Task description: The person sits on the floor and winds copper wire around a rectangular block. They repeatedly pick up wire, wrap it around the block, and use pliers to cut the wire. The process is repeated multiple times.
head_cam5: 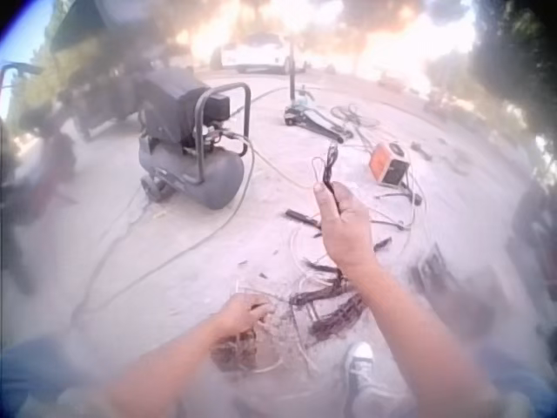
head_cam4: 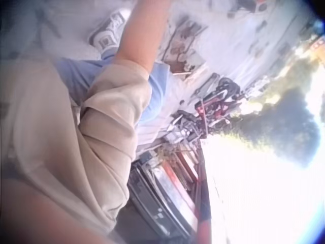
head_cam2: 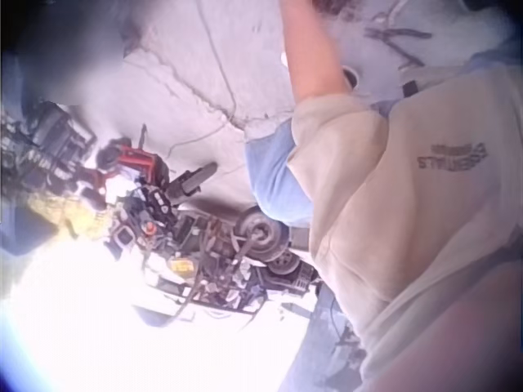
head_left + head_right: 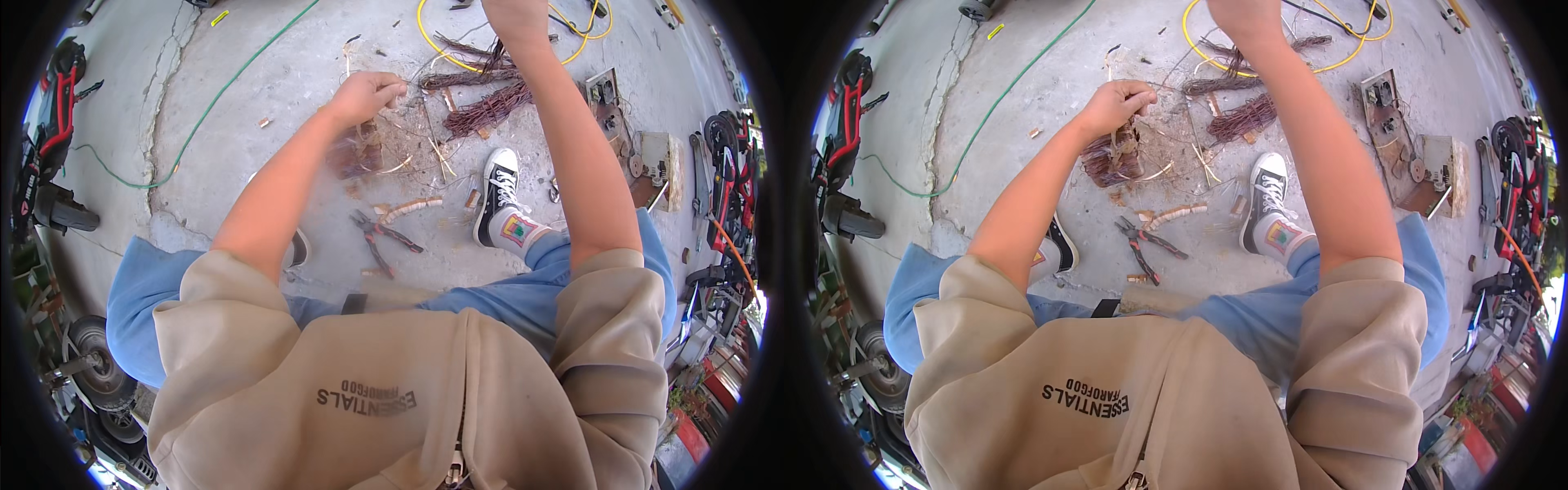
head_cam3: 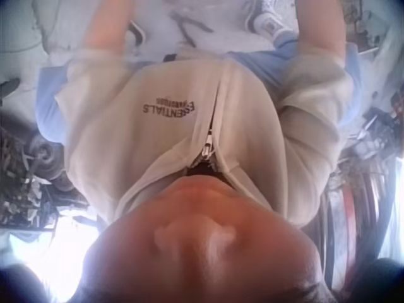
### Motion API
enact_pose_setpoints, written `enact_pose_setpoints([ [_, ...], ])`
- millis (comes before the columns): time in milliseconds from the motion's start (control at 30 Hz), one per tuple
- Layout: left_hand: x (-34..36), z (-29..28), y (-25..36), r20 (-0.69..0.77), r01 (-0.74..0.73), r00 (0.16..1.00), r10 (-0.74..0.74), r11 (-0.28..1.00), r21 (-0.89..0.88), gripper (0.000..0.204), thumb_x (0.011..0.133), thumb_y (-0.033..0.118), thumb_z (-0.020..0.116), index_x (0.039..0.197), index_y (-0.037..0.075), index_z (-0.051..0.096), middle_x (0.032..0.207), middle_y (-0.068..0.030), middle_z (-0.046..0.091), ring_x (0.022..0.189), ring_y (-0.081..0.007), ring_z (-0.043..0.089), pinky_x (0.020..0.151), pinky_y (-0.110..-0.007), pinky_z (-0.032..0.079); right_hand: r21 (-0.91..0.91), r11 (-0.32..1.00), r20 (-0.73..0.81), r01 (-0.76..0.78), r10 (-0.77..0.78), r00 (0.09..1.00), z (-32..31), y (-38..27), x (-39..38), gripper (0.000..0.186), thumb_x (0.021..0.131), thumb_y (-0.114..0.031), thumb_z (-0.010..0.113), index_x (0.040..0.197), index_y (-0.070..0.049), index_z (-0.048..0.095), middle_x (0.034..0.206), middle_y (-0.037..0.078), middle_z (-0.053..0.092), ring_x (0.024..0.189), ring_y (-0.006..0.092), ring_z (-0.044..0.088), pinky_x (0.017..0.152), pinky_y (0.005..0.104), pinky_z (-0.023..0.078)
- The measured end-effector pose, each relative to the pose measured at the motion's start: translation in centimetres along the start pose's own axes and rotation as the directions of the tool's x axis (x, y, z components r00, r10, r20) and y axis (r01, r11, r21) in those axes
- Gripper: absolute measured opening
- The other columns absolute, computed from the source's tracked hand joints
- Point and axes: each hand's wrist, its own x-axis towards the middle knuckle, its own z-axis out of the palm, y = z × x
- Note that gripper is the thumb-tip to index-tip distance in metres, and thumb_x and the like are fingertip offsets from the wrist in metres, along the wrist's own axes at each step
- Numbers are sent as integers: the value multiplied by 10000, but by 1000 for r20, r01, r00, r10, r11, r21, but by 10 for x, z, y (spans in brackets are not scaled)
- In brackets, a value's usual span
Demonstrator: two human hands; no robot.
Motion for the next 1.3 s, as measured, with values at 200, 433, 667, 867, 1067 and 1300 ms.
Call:
enact_pose_setpoints([
  [200,-16,-22,31,-161,28,984,-81,950,-311,246,945,265,599,925,34,680,649,31,547,587,-57,498,573,-209,434,80,985,-120,153,-143,982,1,-22,33,316,973,-294,543,844,-23,641,565,-36,458,432,55,369,460,195,306],
  [433,-54,-102,104,-204,-127,977,55,926,-355,272,950,301,598,894,37,627,570,70,357,510,-42,319,489,-214,304,509,832,-58,220,-222,973,1,-133,11,285,983,-283,540,749,-130,485,500,-62,350,359,52,317,323,222,227],
  [667,-123,-185,35,-69,238,955,-288,885,-401,315,926,346,629,802,67,552,564,82,299,486,-45,230,456,-230,207,760,648,60,50,-146,987,106,-68,-32,270,998,-275,519,775,-125,496,513,-73,359,385,24,326,340,216,235],
  [867,-133,-191,-19,-236,370,906,-351,928,40,388,898,382,658,688,77,542,576,61,375,503,-64,311,471,-257,275,267,906,-156,328,-295,942,183,-22,-73,347,969,-324,555,765,-43,548,560,14,444,513,110,360,477,268,324],
  [1067,-154,-149,-104,-241,258,954,-177,895,363,460,912,397,624,689,4,534,580,-78,440,556,-171,380,545,-333,361,149,988,203,-34,3,979,175,4,-120,390,959,-325,563,735,-6,542,561,56,477,540,128,401,517,298,383],
  [1300,-133,-179,-51,-290,226,953,-89,846,483,464,937,414,564,784,-22,602,738,-201,579,655,-320,488,649,-374,442,480,799,313,-362,229,922,175,19,-70,402,960,-347,557,725,-23,524,568,23,446,552,100,398,520,278,376],
])
